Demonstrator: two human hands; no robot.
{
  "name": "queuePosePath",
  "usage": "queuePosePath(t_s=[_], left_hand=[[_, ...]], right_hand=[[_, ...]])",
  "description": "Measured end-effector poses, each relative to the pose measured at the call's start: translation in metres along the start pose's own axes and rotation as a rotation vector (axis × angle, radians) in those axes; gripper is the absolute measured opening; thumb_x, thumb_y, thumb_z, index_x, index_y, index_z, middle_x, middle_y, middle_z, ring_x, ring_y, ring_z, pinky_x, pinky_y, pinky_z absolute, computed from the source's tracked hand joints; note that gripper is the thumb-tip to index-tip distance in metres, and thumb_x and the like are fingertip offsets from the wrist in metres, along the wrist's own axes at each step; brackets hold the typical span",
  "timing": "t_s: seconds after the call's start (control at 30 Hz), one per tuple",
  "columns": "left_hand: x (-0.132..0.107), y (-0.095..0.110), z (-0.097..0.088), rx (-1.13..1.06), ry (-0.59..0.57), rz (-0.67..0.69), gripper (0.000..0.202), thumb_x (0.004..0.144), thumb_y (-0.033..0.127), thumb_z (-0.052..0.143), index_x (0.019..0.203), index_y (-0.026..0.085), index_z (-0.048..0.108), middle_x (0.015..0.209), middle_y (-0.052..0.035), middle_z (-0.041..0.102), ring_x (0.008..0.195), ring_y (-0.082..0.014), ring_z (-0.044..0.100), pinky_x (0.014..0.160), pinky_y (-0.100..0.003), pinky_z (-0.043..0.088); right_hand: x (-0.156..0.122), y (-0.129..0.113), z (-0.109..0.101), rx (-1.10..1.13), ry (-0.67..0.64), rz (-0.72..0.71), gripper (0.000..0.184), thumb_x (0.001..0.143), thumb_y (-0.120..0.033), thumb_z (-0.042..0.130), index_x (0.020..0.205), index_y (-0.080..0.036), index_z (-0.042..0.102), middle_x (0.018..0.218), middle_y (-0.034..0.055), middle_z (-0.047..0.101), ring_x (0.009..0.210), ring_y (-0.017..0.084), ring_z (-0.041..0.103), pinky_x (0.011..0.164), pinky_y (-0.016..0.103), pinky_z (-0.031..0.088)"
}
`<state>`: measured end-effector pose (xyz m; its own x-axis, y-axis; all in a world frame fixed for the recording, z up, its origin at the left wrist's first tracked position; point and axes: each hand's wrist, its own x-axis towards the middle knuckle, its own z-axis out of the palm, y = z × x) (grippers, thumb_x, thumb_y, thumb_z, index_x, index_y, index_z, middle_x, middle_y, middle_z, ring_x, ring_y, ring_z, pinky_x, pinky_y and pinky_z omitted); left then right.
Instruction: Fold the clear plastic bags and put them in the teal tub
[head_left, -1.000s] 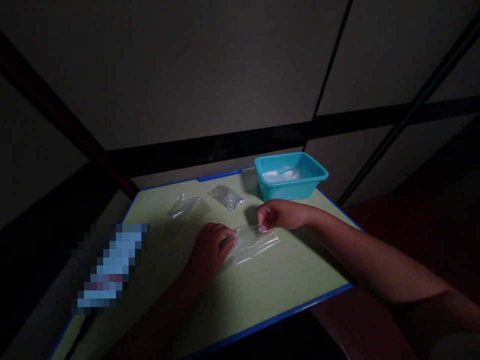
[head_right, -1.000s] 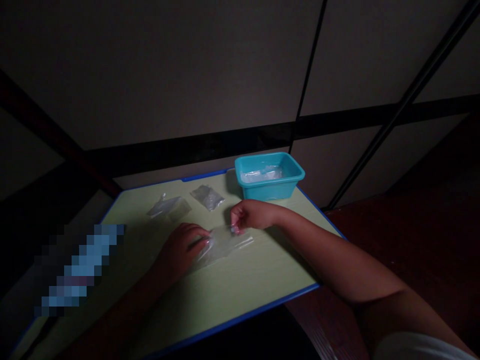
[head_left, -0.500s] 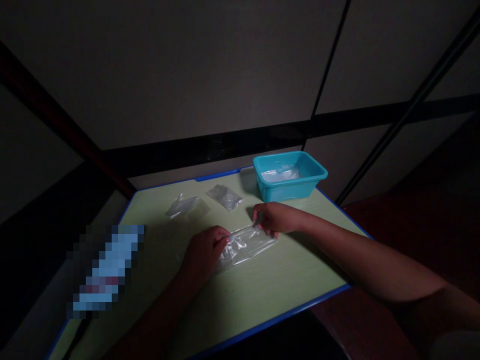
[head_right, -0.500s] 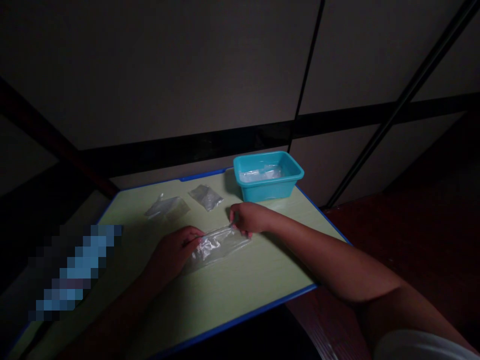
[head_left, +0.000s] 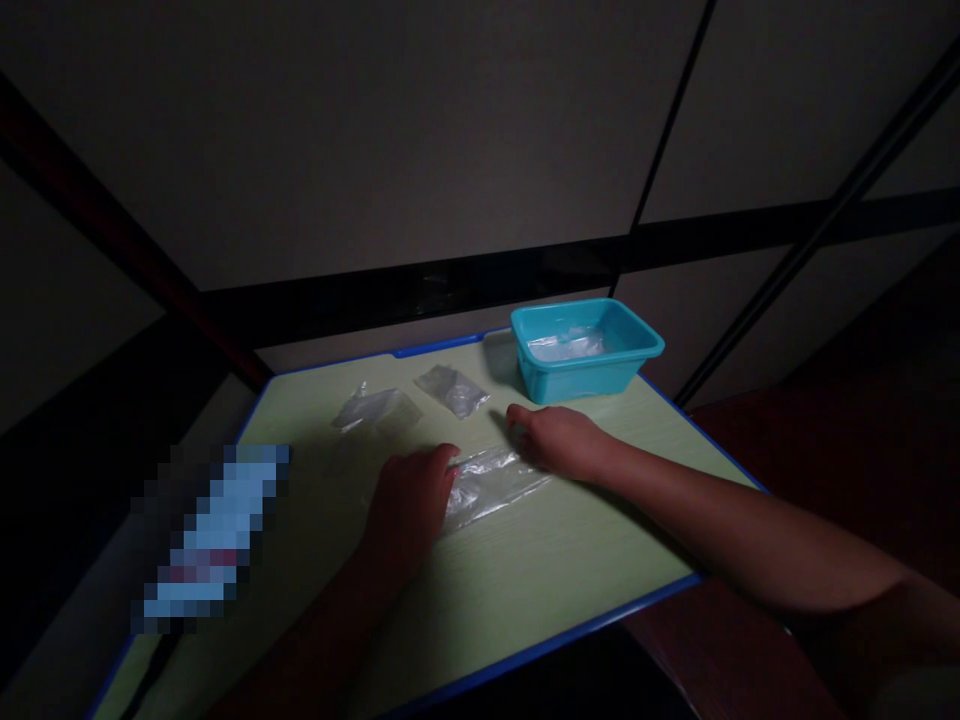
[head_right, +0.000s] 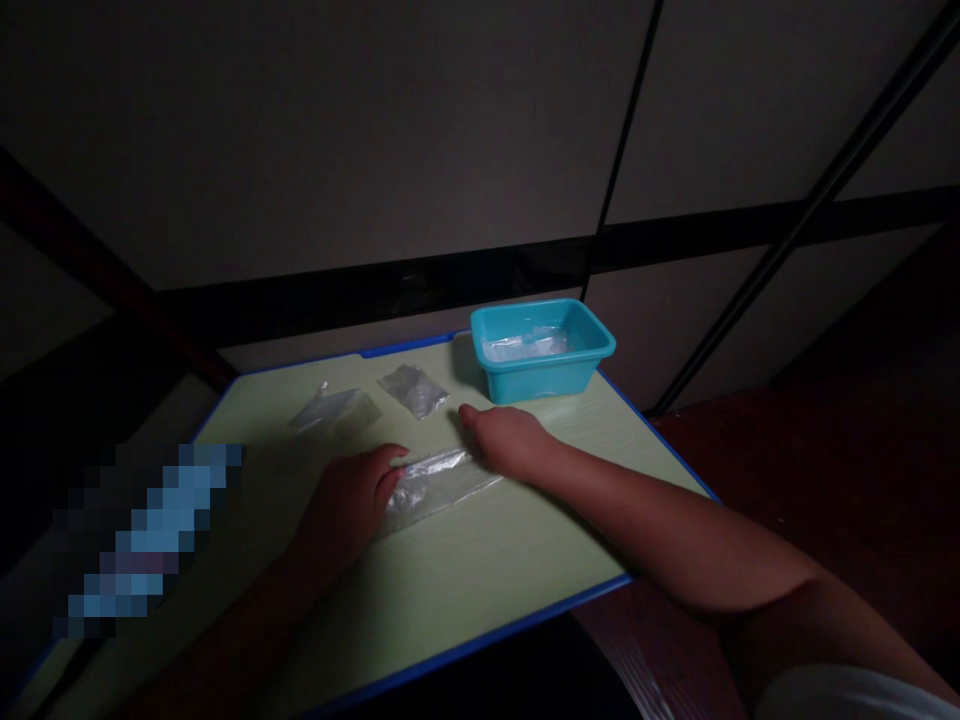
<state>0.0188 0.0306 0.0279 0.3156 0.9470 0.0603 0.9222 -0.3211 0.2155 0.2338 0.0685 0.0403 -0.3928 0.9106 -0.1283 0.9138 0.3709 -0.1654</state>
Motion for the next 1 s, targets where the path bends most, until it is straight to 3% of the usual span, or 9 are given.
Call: queuePosePath(t_s=[0.3,0.47,0.57,0.77,0.9,1.0], left_hand=[[0.002,0.0,0.003,0.129,-0.004,-0.025,0.025,0.092,0.022,0.049,0.114,0.019,0.06,0.101,-0.0075,0.073,0.094,-0.0256,0.067,0.085,-0.038,0.043],[0.001,0.0,0.002,0.117,0.1,-0.006,0.025,0.09,0.021,0.052,0.113,0.017,0.061,0.103,-0.0082,0.071,0.097,-0.0255,0.064,0.086,-0.039,0.042],[-0.004,-0.003,0.001,0.073,0.162,0.017,0.027,0.089,0.024,0.052,0.113,0.015,0.06,0.094,-0.008,0.069,0.09,-0.0247,0.063,0.081,-0.037,0.042],[-0.01,-0.015,0.006,0.007,0.139,-0.018,0.022,0.08,0.039,0.062,0.076,0.018,0.056,0.08,-0.0045,0.06,0.08,-0.0224,0.054,0.071,-0.033,0.039],[-0.008,-0.017,0.009,-0.031,0.102,-0.014,0.019,0.077,0.033,0.065,0.071,0.02,0.053,0.08,-0.0035,0.058,0.083,-0.0227,0.051,0.074,-0.033,0.038],[-0.007,-0.017,0.009,-0.101,0.06,-0.016,0.014,0.076,0.027,0.062,0.068,0.021,0.052,0.079,-0.0032,0.058,0.083,-0.0222,0.051,0.074,-0.033,0.038]], right_hand=[[-0.008,-0.013,0.004,-0.216,0.006,-0.005,0.044,0.088,-0.024,0.044,0.131,-0.019,0.04,0.087,0.0131,0.071,0.078,0.029,0.068,0.057,0.031,0.042],[-0.011,-0.017,0.002,-0.246,0.0,0.013,0.045,0.089,-0.024,0.042,0.134,-0.018,0.039,0.087,0.0129,0.071,0.077,0.028,0.068,0.058,0.031,0.044],[-0.011,-0.017,-0.001,-0.249,0.002,0.02,0.048,0.087,-0.02,0.043,0.135,-0.018,0.038,0.088,0.0131,0.071,0.078,0.028,0.068,0.058,0.031,0.043],[-0.012,-0.012,-0.004,-0.242,0.016,0.038,0.048,0.086,-0.019,0.045,0.133,-0.018,0.04,0.087,0.013,0.071,0.078,0.028,0.068,0.058,0.03,0.042],[-0.013,-0.009,-0.005,-0.202,0.024,0.031,0.045,0.084,-0.022,0.048,0.129,-0.017,0.043,0.085,0.0124,0.07,0.078,0.028,0.068,0.056,0.029,0.04],[-0.009,-0.006,-0.005,-0.139,0.042,0.031,0.032,0.088,-0.027,0.046,0.118,-0.017,0.05,0.088,0.0122,0.07,0.077,0.026,0.067,0.055,0.027,0.039]])
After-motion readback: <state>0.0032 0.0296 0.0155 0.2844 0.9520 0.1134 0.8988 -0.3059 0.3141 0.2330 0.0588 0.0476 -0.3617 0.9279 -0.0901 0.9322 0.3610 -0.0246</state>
